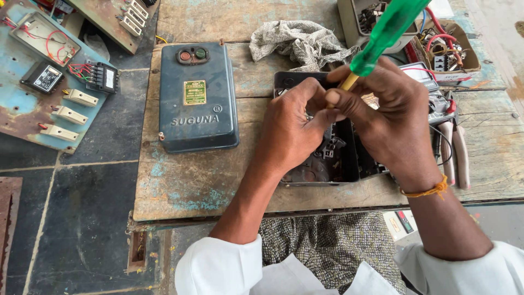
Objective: The person disassembles and repairs a motor starter box on a wooden workbench, using a screwdriver to remove screws and probe internal electrical components such as the relay and contactor while referring to a multimeter.
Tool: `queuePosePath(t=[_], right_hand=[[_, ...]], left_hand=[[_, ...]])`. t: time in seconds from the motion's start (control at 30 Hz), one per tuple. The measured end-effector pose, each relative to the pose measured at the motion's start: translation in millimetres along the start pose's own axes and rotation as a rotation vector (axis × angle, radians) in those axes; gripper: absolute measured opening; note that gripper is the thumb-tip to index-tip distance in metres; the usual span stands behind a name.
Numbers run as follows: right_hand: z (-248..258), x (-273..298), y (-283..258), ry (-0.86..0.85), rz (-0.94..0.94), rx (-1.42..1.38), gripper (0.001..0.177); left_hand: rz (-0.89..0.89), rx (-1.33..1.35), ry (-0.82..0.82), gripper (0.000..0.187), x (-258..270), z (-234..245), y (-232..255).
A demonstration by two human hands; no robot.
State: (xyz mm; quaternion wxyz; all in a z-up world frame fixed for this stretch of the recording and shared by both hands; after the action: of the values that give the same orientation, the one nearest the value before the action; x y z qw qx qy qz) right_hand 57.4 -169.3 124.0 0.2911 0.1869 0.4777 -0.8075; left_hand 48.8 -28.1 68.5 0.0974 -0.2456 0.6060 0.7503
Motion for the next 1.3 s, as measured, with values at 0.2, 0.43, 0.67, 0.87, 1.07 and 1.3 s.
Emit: queuePosePath(t=[0.2, 0.43, 0.67, 0.87, 1.07, 1.3], right_hand=[[-3.0, -2.9, -7.7, -0.01, -0.186, -0.252, 0.027], [-3.8, -1.3, -1.0, 0.012, -0.076, 0.013, 0.019], [-7.9, 2.8, 3.0, -0.061, -0.058, -0.215, 0.021], [-5.0, -3.6, 1.0, -0.004, -0.167, -0.409, 0.013], [19.5, -12.8, -1.6, 0.054, -0.053, -0.414, 0.016], [33.5, 1.7, 25.3, 0.089, -0.202, -0.263, 0.017]], left_hand=[[-0.004, 0.052, -0.023, 0.013, 0.8, -1.3, -0.6], [0.037, -0.089, -0.022, 0.025, 0.6, -2.8, -5.9], [-0.007, 0.036, -0.04, 0.015, 0.9, -1.6, -10.5], [0.018, 0.109, -0.083, 0.009, 2.2, -0.8, -18.1], [-0.226, -0.406, -0.086, 0.017, 16.1, 2.8, -23.6], [-0.299, -0.602, -0.158, 0.018, 15.8, -2.2, -10.0]])
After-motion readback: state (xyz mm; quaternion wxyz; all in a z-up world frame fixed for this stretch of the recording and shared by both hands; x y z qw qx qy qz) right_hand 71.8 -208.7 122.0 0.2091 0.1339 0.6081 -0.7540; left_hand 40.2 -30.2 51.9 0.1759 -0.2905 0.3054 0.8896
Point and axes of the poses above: each hand's wrist, its own x-axis away from the middle knuckle, its own z-axis out of the back of the hand, y = z × x, the point moved 5 cm from there along -x, towards the middle knuckle, and after that the axes turned 7 degrees about y, right-handed, at the moved point
